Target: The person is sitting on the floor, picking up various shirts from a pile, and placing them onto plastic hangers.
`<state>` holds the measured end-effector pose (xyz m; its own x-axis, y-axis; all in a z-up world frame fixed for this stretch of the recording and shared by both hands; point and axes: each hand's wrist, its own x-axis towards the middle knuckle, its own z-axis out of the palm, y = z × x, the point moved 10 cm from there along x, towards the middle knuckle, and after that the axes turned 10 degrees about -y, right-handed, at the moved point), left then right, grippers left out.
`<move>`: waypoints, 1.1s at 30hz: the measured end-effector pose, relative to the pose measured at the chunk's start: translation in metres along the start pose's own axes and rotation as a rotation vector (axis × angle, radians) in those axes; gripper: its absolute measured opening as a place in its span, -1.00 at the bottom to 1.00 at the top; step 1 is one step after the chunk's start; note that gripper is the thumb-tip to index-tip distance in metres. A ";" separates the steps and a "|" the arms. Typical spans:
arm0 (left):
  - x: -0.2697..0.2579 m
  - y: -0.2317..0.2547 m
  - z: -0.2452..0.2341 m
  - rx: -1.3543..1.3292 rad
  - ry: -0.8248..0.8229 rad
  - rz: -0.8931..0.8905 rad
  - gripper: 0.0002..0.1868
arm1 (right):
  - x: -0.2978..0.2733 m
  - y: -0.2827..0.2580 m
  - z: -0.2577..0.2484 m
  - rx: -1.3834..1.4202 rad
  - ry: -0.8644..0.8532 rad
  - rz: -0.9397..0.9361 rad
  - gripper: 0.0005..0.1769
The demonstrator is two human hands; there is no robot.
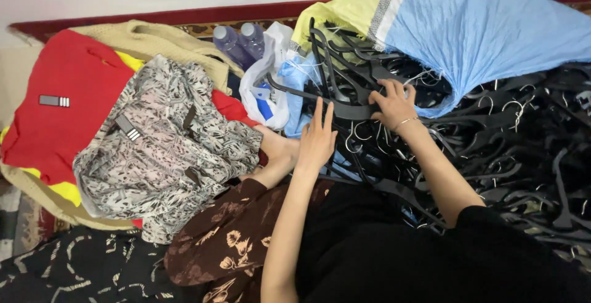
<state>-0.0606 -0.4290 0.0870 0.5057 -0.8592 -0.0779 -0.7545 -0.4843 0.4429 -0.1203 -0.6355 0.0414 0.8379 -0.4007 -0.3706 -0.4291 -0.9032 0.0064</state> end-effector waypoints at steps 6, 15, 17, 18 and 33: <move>-0.003 0.006 -0.024 0.042 0.116 0.039 -0.24 | -0.011 -0.006 -0.028 0.268 0.006 -0.134 -0.63; -0.013 0.010 -0.085 0.206 0.516 -0.007 -0.33 | -0.028 -0.046 -0.078 0.413 0.270 -0.406 -0.66; -0.020 0.007 -0.096 0.332 0.588 -0.067 -0.38 | -0.026 -0.051 -0.077 0.455 0.244 -0.442 -0.62; -0.026 0.005 -0.105 0.461 0.660 -0.128 -0.41 | -0.023 -0.056 -0.078 0.496 0.219 -0.479 -0.57; -0.160 -0.109 -0.176 0.269 0.682 -0.369 -0.64 | 0.006 -0.120 -0.079 0.161 -0.238 -0.235 -0.22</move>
